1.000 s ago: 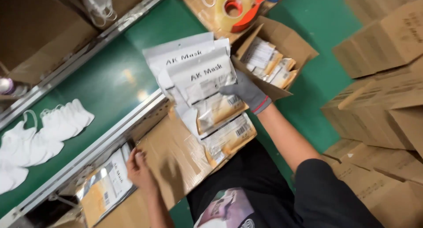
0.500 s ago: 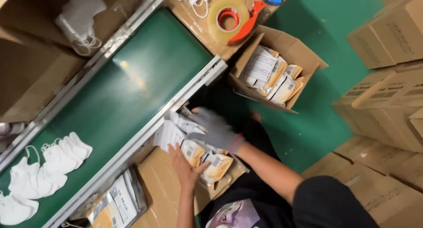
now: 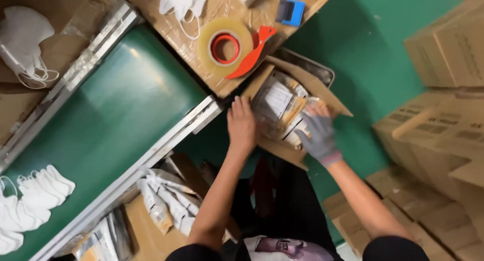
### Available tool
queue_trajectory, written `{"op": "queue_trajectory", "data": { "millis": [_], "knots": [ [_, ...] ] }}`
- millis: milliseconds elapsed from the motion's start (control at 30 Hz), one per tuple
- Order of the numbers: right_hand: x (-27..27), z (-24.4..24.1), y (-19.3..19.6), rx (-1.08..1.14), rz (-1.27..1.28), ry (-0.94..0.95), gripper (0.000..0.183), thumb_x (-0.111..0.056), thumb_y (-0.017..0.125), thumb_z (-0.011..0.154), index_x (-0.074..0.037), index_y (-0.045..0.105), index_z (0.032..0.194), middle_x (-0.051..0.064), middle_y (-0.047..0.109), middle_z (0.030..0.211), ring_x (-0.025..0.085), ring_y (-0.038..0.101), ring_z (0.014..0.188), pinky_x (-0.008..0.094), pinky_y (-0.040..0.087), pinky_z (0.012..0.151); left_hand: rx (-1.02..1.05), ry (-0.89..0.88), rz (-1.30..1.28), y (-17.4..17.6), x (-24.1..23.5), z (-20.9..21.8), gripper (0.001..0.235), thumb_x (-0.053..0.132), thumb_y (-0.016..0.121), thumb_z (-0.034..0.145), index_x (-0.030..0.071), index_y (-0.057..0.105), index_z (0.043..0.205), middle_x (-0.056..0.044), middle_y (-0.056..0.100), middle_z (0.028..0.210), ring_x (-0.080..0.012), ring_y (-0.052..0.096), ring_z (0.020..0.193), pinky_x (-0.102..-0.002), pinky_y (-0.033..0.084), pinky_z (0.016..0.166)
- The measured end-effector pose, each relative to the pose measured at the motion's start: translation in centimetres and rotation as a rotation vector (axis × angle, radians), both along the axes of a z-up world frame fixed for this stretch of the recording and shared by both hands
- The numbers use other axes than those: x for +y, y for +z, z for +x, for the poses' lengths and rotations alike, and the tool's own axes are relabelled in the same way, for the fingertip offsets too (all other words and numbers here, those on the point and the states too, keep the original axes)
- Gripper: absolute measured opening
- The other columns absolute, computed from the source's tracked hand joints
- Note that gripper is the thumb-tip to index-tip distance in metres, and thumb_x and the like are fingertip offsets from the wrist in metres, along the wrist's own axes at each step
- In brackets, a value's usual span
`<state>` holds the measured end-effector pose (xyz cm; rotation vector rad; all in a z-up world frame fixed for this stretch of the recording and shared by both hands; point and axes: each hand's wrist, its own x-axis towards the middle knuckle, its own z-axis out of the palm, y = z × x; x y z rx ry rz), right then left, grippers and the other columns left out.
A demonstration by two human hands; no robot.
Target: Picking up masks from a conveyor belt, placing them into individual plastic packets, and then packing the packets into a cardboard box.
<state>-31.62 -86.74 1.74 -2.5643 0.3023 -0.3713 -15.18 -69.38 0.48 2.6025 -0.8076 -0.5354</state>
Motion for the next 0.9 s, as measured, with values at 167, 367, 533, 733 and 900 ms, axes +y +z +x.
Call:
{"op": "queue_trajectory", "data": {
  "millis": [167,367,533,733,900],
  "knots": [
    [-1.8,6.1,-10.6,0.09,-0.223,0.269,0.049,-0.025,0.065,0.098,-0.006,0.057,0.143,0.016,0.047,0.156,0.04,0.038,0.151,0.056,0.028,0.127,-0.102,-0.083,0.354,-9.8,-4.0,-4.5,0.066,0.028,0.068,0.09,-0.002,0.047,0.144,-0.028,0.045,0.151,-0.0449,0.042,0.142,-0.058,0.03,0.117],
    [-1.8,7.0,-15.8,0.169,-0.365,0.479,0.059,-0.04,0.061,0.098,-0.014,0.056,0.151,0.011,0.038,0.165,0.037,0.029,0.153,0.06,0.02,0.124,-0.073,0.267,-0.138,-4.6,3.1,-8.9,0.053,0.025,0.051,0.103,0.005,0.046,0.152,-0.014,0.043,0.163,-0.0353,0.035,0.159,-0.056,0.021,0.132],
    [-2.9,7.3,-13.3,0.176,-0.328,0.462,0.053,-0.041,0.059,0.101,-0.013,0.058,0.147,0.01,0.042,0.162,0.036,0.034,0.15,0.064,0.021,0.12,-0.021,0.532,-0.482,-9.7,-1.8,-11.1,0.074,0.033,0.045,0.103,-0.003,0.022,0.163,-0.026,0.021,0.171,-0.0444,0.018,0.16,-0.056,0.008,0.13],
    [-12.5,8.0,3.7,0.221,1.062,0.287,0.026,-0.014,0.054,0.107,-0.007,0.07,0.125,0.014,0.065,0.141,0.035,0.064,0.127,0.037,0.051,0.109,-0.135,0.535,-0.046,-11.8,-7.0,-8.0,0.079,0.042,0.051,0.103,-0.005,0.024,0.16,-0.033,0.019,0.168,-0.0513,0.018,0.154,-0.057,0.007,0.129],
    [-10.0,4.1,-8.9,0.578,0.291,0.131,0.047,-0.018,0.051,0.096,-0.005,0.062,0.14,0.015,0.058,0.149,0.035,0.068,0.102,0.04,0.051,0.092,-0.192,0.533,-0.005,-13.1,-7.5,-6.8,0.08,0.043,0.053,0.099,-0.007,0.029,0.158,-0.033,0.023,0.165,-0.0521,0.025,0.151,-0.06,0.01,0.126]
  ]
}}
